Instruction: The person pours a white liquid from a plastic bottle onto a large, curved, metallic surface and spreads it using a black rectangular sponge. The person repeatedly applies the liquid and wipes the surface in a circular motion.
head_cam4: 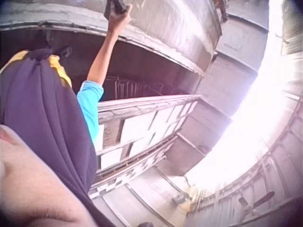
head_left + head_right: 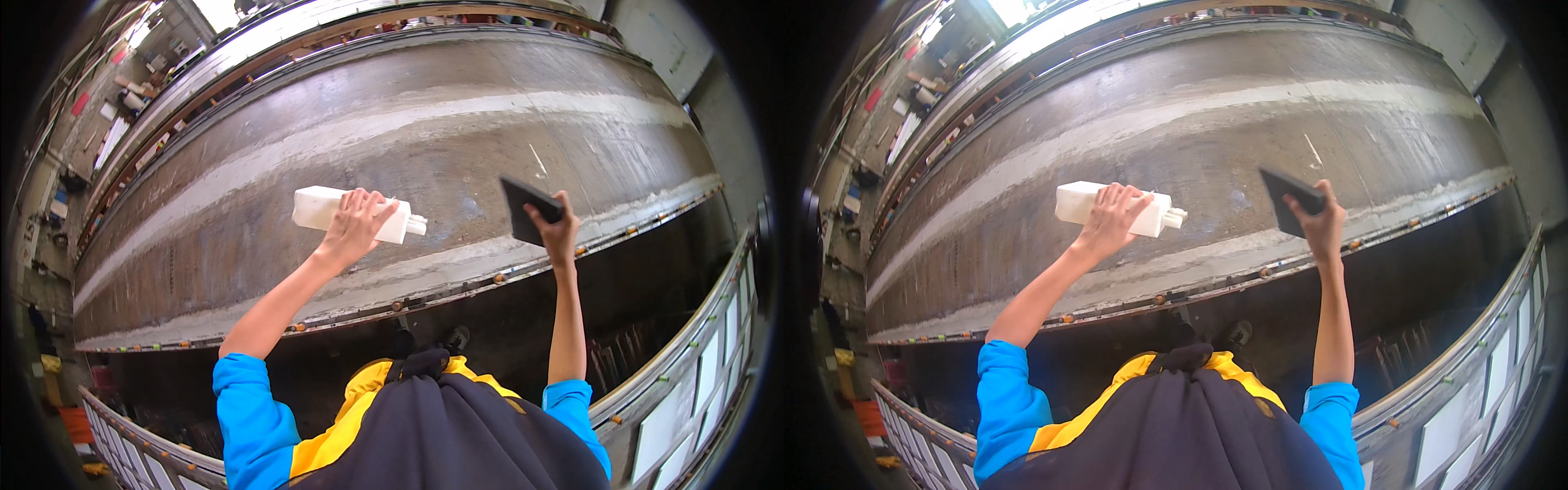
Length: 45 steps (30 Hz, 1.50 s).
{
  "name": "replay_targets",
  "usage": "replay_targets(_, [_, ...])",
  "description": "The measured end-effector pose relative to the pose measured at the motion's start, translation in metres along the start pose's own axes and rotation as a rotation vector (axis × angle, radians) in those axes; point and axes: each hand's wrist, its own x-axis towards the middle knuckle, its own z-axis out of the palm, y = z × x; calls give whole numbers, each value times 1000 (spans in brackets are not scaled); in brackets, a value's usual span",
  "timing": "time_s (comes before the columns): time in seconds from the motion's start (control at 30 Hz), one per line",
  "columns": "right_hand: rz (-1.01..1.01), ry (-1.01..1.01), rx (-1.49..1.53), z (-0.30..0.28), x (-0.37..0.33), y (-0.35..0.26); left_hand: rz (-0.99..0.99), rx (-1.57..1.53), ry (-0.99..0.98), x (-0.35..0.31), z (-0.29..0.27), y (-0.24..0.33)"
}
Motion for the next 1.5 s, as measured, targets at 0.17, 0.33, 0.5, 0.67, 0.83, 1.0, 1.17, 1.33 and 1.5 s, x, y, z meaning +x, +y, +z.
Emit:
replay_targets(0.17, [155,268,55,-45,-31,13,262,127,-34,33,22,21])
replay_targets(0.33, [205,383,184,-66,-65,19,462,129,-20,77,46,45])
replay_targets(0.5, [251,489,149,-91,-81,14,574,131,34,131,71,71])
replay_targets(0.67, [307,637,246,-115,-94,10,532,187,24,199,75,95])
replay_targets(0.83, [469,804,442,-124,-100,6,243,208,7,254,91,81])
replay_targets(1.0, [672,701,826,-112,-88,9,-108,102,3,262,95,30])
replay_targets(1.17, [593,397,546,-58,-52,14,-351,30,-6,229,96,-42])
replay_targets(1.33, [384,138,-274,1,7,42,-501,-222,56,176,75,-82])
replay_targets(1.5, [233,-64,-637,39,89,80,-555,-499,225,114,59,-96])
